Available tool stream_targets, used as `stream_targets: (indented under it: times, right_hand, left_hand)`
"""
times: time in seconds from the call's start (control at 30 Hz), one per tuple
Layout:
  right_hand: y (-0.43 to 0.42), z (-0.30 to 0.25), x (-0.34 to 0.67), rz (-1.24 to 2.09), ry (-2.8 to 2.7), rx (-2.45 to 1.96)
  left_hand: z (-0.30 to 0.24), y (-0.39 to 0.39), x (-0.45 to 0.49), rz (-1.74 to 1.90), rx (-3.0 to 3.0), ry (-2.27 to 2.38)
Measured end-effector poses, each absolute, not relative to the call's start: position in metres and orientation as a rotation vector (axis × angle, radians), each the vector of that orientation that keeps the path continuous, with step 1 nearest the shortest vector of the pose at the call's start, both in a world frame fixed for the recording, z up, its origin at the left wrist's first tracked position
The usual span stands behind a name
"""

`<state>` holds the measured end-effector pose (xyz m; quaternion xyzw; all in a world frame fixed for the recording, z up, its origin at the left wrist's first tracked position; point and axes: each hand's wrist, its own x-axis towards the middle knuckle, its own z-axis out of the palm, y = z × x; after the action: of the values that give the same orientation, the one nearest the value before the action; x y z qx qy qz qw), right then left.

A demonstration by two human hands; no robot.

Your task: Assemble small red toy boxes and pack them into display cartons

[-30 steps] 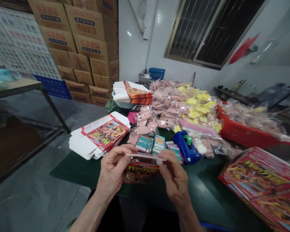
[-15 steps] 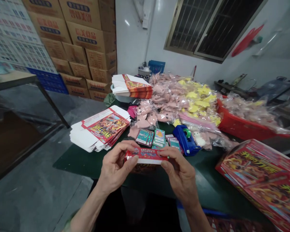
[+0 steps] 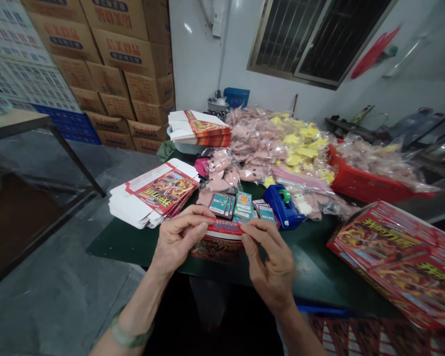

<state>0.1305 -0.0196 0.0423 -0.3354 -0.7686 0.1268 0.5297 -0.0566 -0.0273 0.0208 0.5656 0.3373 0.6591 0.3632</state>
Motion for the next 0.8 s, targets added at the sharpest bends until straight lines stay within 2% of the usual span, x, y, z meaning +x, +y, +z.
stream_targets:
  times: [0.2, 0.47, 0.67, 0.8]
  right_hand:
    - [-0.024, 0.015, 0.123, 0.065, -1.829, -0.766]
    - [-0.028, -0.002, 0.107, -0.071, -1.775, -0.872]
    - [-0.024, -0.001, 0.109, -0.016, -1.770, -0.798]
    - [-0.018, 0.003, 0.117, 0.180, -1.742, -0.719]
  left_hand:
    - [0.016, -0.028, -0.053, 1.774, 1.501, 0.817]
    - [0.017, -0.030, -0.046, 1.769, 1.727, 0.976]
    - [0.022, -0.030, -0.045, 1.737, 1.777, 1.102]
    - [0.026, -0.023, -0.052, 1.698, 1.861, 1.082]
